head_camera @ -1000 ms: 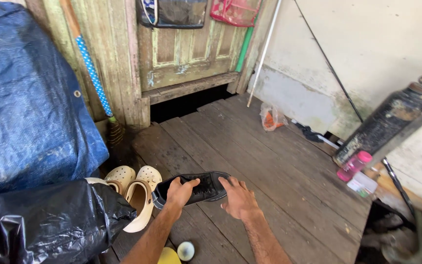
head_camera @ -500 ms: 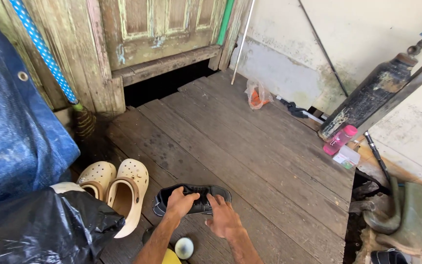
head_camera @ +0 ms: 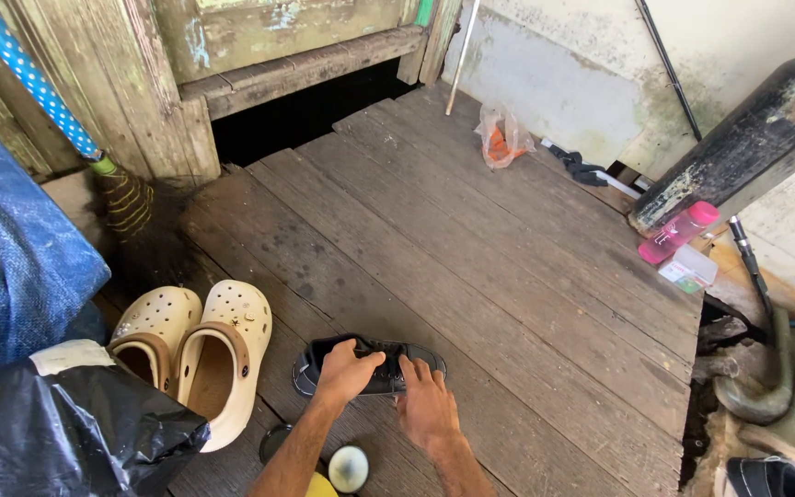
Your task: Cleaning a black shoe using a yellow sponge
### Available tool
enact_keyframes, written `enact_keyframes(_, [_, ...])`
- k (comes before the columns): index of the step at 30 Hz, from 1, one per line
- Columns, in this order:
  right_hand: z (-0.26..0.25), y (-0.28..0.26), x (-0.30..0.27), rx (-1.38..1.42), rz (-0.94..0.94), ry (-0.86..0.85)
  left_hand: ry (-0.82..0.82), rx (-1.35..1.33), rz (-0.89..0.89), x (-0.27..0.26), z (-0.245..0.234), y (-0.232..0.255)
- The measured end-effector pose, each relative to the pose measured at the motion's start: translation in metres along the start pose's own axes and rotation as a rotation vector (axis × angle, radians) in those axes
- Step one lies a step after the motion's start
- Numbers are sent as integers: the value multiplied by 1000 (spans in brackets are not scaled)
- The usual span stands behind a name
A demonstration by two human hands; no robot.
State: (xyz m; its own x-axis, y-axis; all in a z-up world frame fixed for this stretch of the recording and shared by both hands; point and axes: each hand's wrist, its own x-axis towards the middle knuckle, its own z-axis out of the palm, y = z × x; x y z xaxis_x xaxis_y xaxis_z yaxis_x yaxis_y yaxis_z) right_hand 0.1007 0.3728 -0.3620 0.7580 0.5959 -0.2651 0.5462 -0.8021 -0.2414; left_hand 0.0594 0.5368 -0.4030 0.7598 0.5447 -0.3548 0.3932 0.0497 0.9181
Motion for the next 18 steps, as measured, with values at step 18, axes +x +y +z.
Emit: enact_keyframes(18, [8, -32, -59, 68, -62, 39, 237, 425, 424, -65, -37, -5])
